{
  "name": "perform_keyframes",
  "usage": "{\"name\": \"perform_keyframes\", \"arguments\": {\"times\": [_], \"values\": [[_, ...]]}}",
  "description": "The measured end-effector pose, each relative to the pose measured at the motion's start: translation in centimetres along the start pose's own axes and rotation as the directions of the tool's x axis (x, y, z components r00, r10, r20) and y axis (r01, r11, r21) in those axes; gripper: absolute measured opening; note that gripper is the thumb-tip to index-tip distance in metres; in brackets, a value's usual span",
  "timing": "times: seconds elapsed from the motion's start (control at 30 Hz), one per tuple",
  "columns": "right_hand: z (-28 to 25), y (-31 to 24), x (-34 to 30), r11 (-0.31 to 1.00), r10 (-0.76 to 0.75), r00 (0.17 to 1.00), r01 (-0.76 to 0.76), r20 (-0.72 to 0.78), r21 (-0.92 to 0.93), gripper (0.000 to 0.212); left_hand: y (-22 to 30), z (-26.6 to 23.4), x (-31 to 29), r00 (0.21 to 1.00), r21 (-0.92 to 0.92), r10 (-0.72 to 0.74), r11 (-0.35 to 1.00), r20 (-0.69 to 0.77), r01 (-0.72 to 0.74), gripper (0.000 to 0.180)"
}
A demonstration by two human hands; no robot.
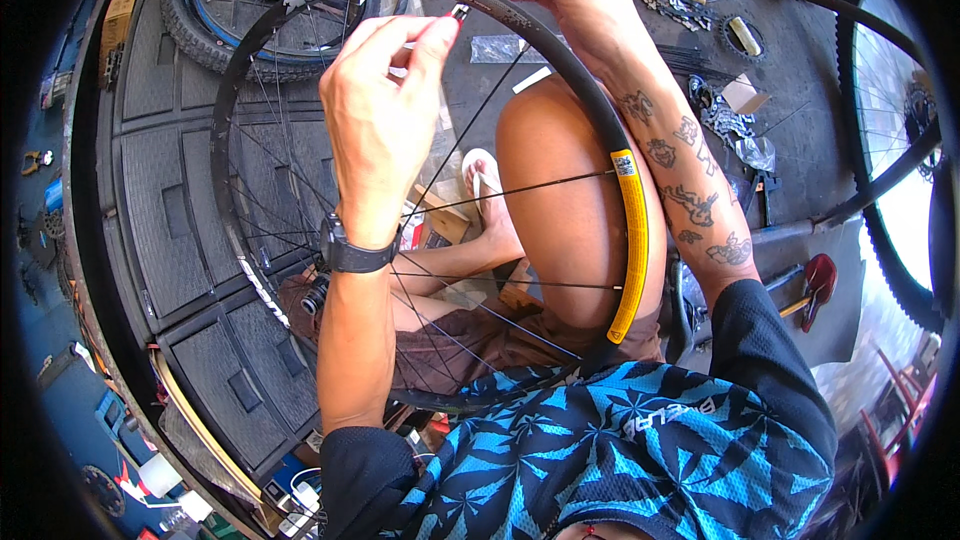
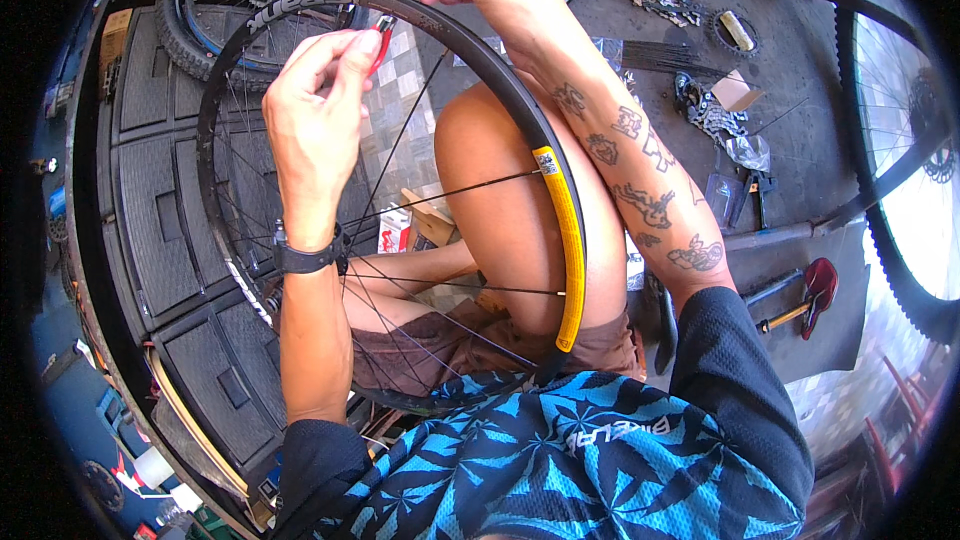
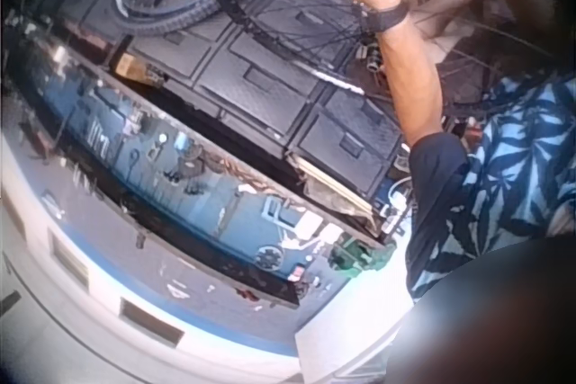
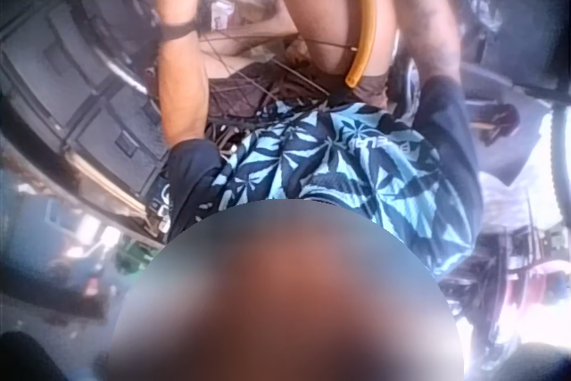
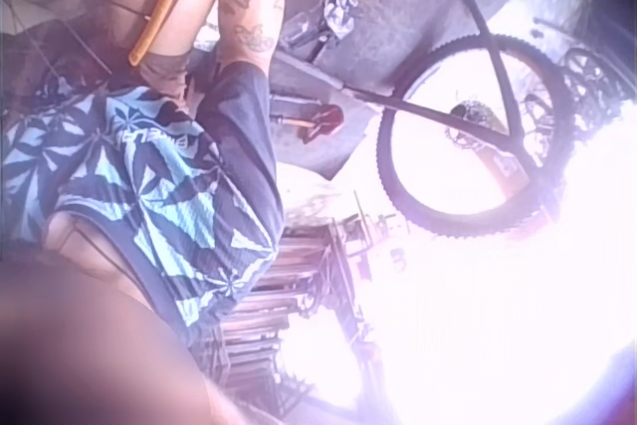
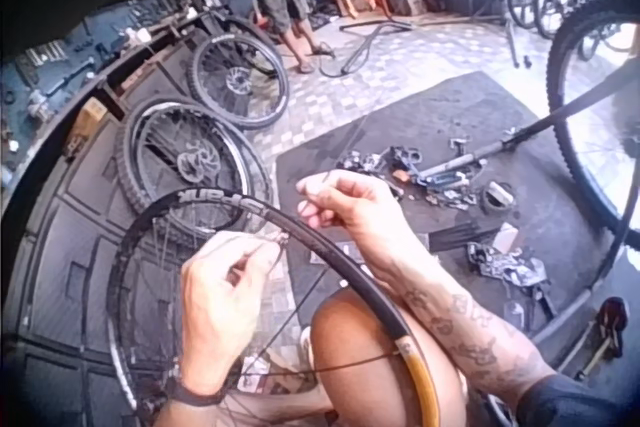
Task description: The person sits on the floor and laces a bicycle wheel by threading spokes through the rim and hub. They use a red spoke wrench to tighten the nipples and adjust spoke tension.
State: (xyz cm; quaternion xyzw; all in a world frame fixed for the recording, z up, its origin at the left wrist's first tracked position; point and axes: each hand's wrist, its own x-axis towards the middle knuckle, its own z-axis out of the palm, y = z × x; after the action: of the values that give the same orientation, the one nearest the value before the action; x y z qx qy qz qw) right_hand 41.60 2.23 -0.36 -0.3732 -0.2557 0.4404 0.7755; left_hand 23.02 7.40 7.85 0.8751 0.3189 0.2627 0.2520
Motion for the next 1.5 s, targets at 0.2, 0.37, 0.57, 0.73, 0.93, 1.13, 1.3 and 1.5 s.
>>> {"name": "perform_keyframes", "arguments": {"times": [0.2,0.37,0.57,0.73,0.93,1.13,1.3,1.5], "values": [[0.2,0.0,0.0,1.000,0.017,1.000,-0.017,-0.008,-0.007,0.018,-0.1,0.3,-0.1,0.994,0.049,0.023,0.999,-0.108,-0.017,0.023],[0.1,-0.1,0.0,1.000,0.007,1.000,-0.007,-0.001,-0.020,0.018,-0.1,0.4,-0.7,0.994,0.074,0.067,0.995,0.089,-0.074,0.036],[0.2,-0.4,-0.3,1.000,0.003,1.000,-0.003,-0.005,0.006,0.018,-0.3,0.9,-0.5,0.999,-0.099,0.000,0.995,0.037,0.004,0.037],[0.1,-0.4,-0.2,1.000,0.027,0.999,-0.027,-0.019,-0.003,0.019,-0.4,0.0,-0.1,0.968,-0.195,-0.225,0.950,0.109,0.242,0.026],[0.0,0.0,0.0,1.000,0.030,1.000,-0.030,-0.006,-0.001,0.019,-0.3,0.1,0.1,0.994,0.124,0.077,0.990,-0.081,-0.066,0.021],[-0.2,0.0,0.0,1.000,0.029,1.000,-0.029,0.001,0.004,0.019,-0.4,0.6,-0.6,0.995,-0.194,-0.034,0.980,0.098,0.052,0.040],[-0.3,-0.1,0.0,0.999,0.029,1.000,-0.029,0.001,0.019,0.019,-1.1,1.0,-0.3,0.999,-0.117,0.034,0.993,0.043,-0.029,0.036],[-0.3,0.2,0.2,0.999,0.040,0.999,-0.040,-0.006,0.037,0.018,-1.0,-0.1,0.3,0.968,-0.213,-0.202,0.949,0.149,0.231,0.029]]}}
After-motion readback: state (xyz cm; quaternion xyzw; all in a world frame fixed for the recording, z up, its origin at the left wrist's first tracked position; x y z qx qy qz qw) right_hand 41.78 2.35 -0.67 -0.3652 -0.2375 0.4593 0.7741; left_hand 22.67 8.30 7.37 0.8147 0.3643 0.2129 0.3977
